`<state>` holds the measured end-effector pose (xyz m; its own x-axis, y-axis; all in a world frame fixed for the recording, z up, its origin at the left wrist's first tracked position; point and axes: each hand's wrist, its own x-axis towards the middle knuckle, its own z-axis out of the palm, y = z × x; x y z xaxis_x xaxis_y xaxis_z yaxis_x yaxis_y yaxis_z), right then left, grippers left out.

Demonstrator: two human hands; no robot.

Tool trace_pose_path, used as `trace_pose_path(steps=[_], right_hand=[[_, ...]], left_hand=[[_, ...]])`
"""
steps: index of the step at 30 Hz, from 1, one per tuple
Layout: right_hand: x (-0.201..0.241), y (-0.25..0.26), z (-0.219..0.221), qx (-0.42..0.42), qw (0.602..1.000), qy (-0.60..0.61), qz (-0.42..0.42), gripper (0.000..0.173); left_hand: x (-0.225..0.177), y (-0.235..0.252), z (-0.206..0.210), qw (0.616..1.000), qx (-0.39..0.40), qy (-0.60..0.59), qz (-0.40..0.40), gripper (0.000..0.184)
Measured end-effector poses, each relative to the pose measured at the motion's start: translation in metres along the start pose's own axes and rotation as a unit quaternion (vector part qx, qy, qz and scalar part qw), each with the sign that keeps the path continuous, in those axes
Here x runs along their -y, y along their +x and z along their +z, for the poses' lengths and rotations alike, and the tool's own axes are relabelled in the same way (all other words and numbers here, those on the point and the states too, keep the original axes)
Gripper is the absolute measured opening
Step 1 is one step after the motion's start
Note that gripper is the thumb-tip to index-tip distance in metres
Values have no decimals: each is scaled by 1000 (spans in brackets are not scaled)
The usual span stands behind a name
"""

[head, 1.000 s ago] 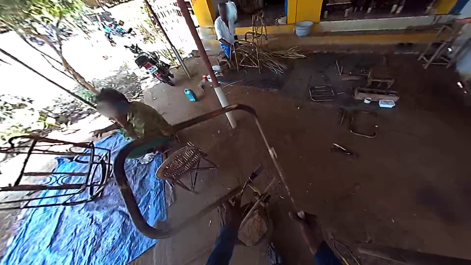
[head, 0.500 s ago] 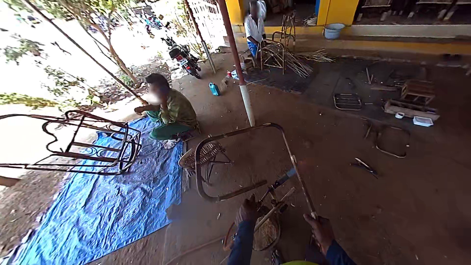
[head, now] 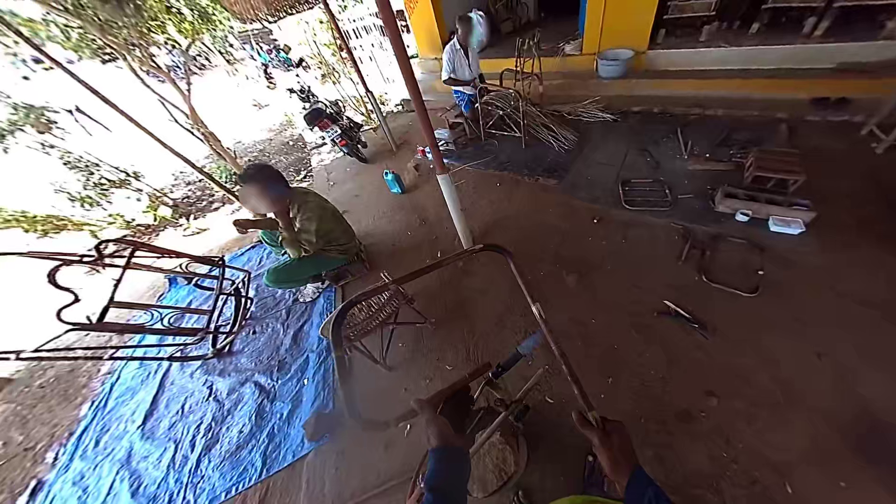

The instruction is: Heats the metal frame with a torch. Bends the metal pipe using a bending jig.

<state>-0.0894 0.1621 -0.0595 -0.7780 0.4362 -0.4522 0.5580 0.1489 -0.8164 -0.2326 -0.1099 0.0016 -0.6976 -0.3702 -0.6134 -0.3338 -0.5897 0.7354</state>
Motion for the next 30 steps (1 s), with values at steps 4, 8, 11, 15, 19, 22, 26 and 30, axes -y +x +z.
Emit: trace_pose_path(steps=[4, 8, 11, 15, 19, 22, 26, 30], right_hand=[[-2, 2, -5, -2, 999, 19, -27, 63], [-3, -4, -10, 9, 999, 32, -32, 65], [0, -9, -16, 32, 999, 38, -14, 73], [-3, 1, -26, 26, 999, -38, -16, 80], [-32, 33, -35, 31, 994, -103, -4, 87], [-46, 53, -36, 41, 991, -125, 2, 89], [-46, 63, -33, 55, 991, -122, -2, 87], [-25, 50, -18, 63, 996, -53, -25, 81]], left_hand=[[10, -14, -23, 879, 80, 387, 266, 41], [-27, -10, -25, 564, 128, 613, 538, 54], [-57, 8, -12, 453, 206, 815, 296, 78], [-57, 10, -15, 504, 279, 797, 182, 78], [-44, -14, -29, 622, 319, 670, 250, 76], [-47, -36, -25, 680, 355, 566, 302, 70], [-49, -37, -20, 663, 335, 600, 296, 73], [-48, -16, -8, 602, 242, 736, 192, 77]])
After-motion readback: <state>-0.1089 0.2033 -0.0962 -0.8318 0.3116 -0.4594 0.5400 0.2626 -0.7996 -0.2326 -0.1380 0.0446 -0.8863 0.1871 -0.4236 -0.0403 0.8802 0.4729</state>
